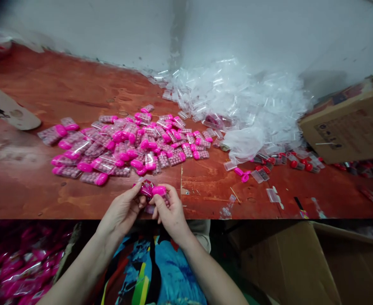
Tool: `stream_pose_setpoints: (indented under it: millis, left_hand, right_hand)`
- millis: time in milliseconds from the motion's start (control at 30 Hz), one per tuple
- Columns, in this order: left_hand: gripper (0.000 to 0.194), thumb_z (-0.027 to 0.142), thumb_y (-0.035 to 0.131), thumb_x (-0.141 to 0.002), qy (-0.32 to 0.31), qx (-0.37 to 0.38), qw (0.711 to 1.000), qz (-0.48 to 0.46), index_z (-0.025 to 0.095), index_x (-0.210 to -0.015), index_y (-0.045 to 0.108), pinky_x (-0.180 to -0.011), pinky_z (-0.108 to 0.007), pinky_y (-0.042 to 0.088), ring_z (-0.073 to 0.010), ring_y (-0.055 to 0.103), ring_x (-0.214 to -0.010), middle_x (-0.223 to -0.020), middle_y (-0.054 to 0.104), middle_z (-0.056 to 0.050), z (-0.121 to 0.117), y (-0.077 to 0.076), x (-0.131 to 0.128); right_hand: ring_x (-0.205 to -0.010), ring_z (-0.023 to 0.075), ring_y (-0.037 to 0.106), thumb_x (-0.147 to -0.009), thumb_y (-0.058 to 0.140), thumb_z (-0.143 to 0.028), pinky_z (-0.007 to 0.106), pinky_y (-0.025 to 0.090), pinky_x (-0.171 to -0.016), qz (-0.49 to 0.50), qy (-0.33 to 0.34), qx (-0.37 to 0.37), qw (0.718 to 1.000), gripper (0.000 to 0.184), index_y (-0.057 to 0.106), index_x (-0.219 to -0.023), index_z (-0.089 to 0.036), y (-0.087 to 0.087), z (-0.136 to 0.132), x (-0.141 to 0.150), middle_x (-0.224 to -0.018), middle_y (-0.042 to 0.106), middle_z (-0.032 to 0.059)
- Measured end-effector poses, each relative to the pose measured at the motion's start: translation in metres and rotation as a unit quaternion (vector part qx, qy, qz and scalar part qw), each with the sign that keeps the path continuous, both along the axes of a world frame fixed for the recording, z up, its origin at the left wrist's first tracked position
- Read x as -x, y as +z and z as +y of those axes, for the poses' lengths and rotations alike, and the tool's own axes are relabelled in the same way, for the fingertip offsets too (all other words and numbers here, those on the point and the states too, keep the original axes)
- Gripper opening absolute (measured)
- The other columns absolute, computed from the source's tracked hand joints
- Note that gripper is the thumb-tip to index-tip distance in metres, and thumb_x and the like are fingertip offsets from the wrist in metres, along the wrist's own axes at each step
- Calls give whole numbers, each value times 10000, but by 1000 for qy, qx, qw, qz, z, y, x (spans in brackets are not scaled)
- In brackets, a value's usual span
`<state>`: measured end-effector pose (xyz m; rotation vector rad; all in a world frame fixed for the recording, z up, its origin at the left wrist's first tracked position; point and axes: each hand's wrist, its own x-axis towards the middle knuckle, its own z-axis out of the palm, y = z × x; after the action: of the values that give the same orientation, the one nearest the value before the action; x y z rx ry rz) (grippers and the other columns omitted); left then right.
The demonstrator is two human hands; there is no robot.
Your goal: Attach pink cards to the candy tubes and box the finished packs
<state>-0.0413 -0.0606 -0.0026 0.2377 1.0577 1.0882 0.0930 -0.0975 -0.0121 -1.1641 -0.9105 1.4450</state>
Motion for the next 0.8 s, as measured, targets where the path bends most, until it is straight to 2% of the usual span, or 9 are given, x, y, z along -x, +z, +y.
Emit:
stream_pose_setpoints:
  millis: [133, 333, 567, 700, 800]
  left_hand:
    - [267, 325, 823, -673, 7, 16, 1000, -14, 103, -709, 679, -466, -187, 435, -86, 519, -455, -513, 605, -5, 0, -3, -2]
    - [295, 383, 763, -749, -44, -7, 999, -6, 115, -686, 657, -473, -199, 417, -88, 509, -464, -512, 591, -5, -4, -6, 0]
    - [299, 410, 715, -794, -80, -31, 996, -13, 134, -709, 640, -493, -222, 410, -100, 529, -471, -564, 608, -7, -9, -1, -1]
    - [327, 431, 692, -811, -133, -52, 989, -24, 126, -703, 640, -499, -227, 392, -108, 545, -485, -586, 612, -22, -11, 2, -6]
    - [309, 403, 745, -762, -156, -44, 987, -3, 109, -711, 662, -455, -197, 322, -85, 518, -464, -591, 622, -34, -14, 4, -9]
  right_hand:
    - [-361, 25, 422, -920, 556, -443, 129, 313, -329, -23, -12, 4, 1000, 409, 419, -1238, -224, -4, -5, 6, -745, 615, -43]
    - [-355, 22, 393, -904, 577, -467, 128, 302, -339, -11, -17, 7, 1000, 469, 409, -1266, -221, -4, -3, 2, -701, 603, -54]
    - [-325, 34, 319, -906, 567, -487, 129, 217, -296, 103, 64, 82, 989, 563, 361, -1351, -212, 1, -3, -2, -630, 608, -49]
    - [-336, 43, 325, -871, 611, -501, 144, 222, -313, 78, 51, 87, 992, 608, 377, -1346, -203, -2, -3, -1, -581, 559, -78]
    - [-408, 63, 419, -881, 610, -479, 163, 298, -395, 29, 55, 56, 996, 576, 395, -1344, -210, -6, -3, -1, -567, 522, -88]
